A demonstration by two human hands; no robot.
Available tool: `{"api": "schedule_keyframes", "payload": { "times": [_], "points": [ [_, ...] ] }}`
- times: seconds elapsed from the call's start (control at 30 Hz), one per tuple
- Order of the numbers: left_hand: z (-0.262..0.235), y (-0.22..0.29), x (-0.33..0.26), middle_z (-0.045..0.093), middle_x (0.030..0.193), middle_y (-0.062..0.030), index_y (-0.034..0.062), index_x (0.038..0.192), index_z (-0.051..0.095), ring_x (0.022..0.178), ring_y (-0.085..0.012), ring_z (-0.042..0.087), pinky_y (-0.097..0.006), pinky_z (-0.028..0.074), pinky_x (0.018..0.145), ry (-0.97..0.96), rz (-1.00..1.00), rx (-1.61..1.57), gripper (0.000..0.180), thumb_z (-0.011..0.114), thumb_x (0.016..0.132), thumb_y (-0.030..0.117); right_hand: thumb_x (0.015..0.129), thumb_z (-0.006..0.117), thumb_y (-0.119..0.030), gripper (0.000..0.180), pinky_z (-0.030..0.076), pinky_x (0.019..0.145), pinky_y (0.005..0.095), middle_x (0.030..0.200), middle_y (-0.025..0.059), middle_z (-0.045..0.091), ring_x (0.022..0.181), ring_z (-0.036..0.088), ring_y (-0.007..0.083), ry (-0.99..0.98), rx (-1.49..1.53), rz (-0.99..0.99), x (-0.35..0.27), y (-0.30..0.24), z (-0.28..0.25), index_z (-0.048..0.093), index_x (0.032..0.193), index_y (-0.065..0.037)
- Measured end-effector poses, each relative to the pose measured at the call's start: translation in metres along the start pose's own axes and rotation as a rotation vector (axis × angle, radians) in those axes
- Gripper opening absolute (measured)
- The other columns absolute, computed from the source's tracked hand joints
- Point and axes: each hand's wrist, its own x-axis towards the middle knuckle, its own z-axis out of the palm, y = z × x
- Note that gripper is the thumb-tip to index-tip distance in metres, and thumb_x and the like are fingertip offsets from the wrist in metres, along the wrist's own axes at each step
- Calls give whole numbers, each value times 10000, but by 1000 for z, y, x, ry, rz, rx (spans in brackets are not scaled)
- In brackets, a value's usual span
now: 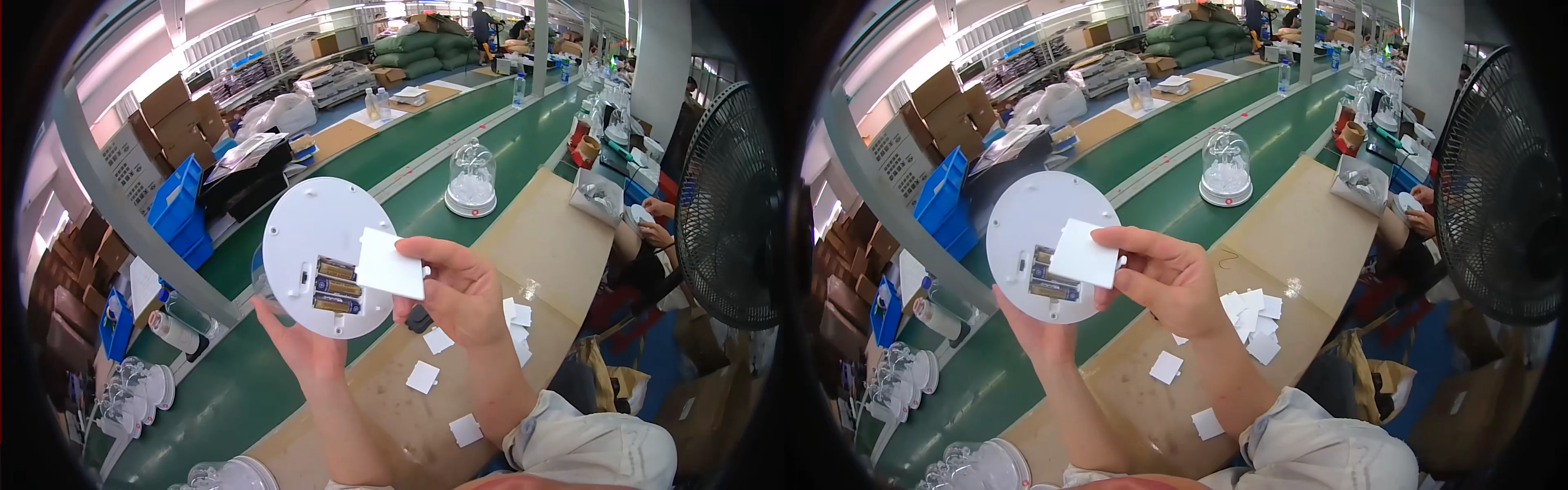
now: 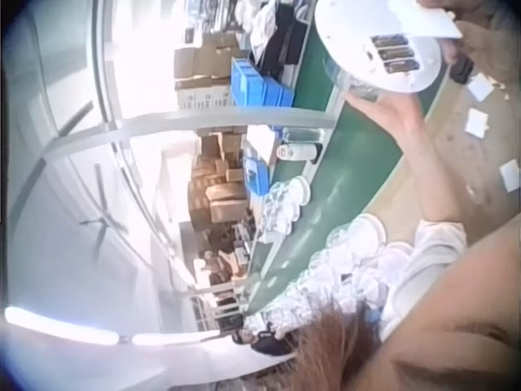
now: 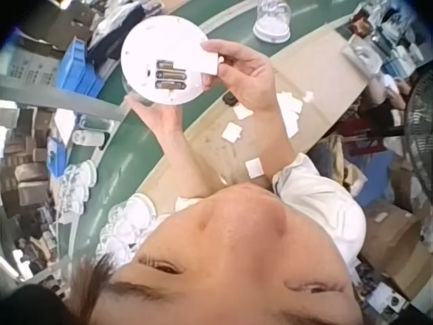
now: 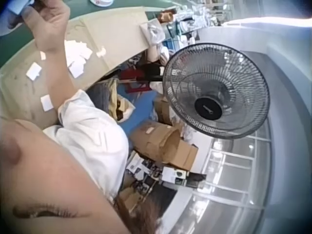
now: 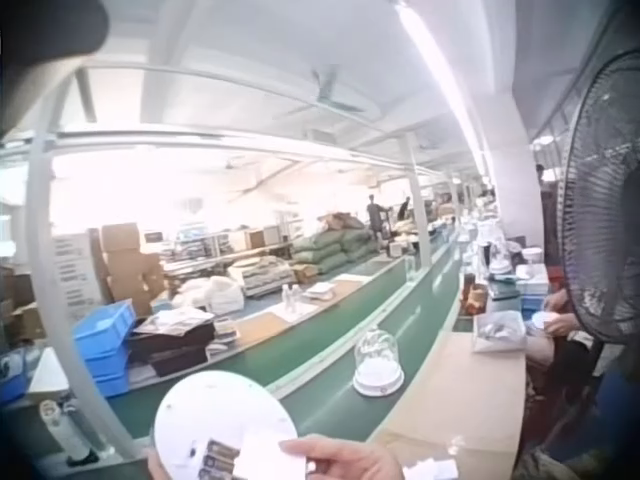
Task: Assembling battery covers onto small decorative light fixtures at a factory workbench.
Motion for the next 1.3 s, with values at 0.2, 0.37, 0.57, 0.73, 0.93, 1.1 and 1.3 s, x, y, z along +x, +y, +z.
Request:
{"api": "schedule_keyframes", "payload": {
  "times": [0.2, 0.37, 0.57, 0.73, 0.93, 1.1, 1.3],
  "points": [
    [-1, 5, -2, 411, 1445, -111, 96, 1400, 413, 1292, -296, 407, -470, 320, 1092, 62, 17, -50, 566, 420, 975, 470, 857, 587, 65, 401, 565, 682, 348, 1026, 175, 636, 779, 654, 212, -1, -77, -95, 2, 10, 3, 524, 1253, 80],
    [-4, 5, -1, 431, 1432, -110, 94, 1395, 422, 1286, -295, 417, -469, 322, 1091, 20, 8, -36, 573, 434, 971, 479, 869, 631, -11, 334, 558, 547, 347, 976, 177, 636, 644, 645, 225, 64, -105, -137, 0, 8, 3, 564, 1190, 53],
    [-3, 3, 0, 463, 1410, -106, 89, 1375, 457, 1276, -285, 432, -478, 335, 1085, 104, 0, -109, 575, 463, 958, 485, 855, 707, -138, 328, 451, 447, 272, 788, 101, 647, 565, 598, 151, 93, 158, -170, -4, 2, -9, 605, 1097, 58],
    [-9, 6, 1, 448, 1423, -105, 93, 1378, 454, 1285, -285, 422, -492, 336, 1085, 103, -17, -146, 582, 482, 950, 487, 836, 740, -288, 302, 288, 515, 233, 753, 7, 507, 582, 398, 99, 291, -331, -327, -5, 5, -11, 640, 886, -7],
    [-12, 5, 3, 337, 1490, -123, 98, 1445, 332, 1351, -328, 340, -512, 312, 1104, 89, -57, -162, 782, 575, 867, 565, 812, 740, -128, 153, 413, 780, 327, 923, 68, 547, 876, 512, 176, 180, -423, -389, 6, -9, -3, 673, 880, -8],
    [-10, 4, 2, 329, 1496, -119, 98, 1439, 342, 1358, -320, 330, -507, 291, 1114, 102, -39, -179, 779, 591, 861, 556, 812, 708, -33, 132, 455, 885, 374, 1043, 167, 634, 1007, 587, 250, 157, -490, -283, 6, -2, -6, 678, 933, 12],
    [-16, 10, 4, 324, 1502, -99, 103, 1439, 342, 1376, -303, 300, -489, 251, 1134, 77, -20, -141, 773, 601, 860, 545, 843, 682, -16, 150, 529, 801, 315, 959, 201, 687, 875, 667, 220, 255, -464, -153, 6, -6, 7, 645, 981, 32]
  ]
}}
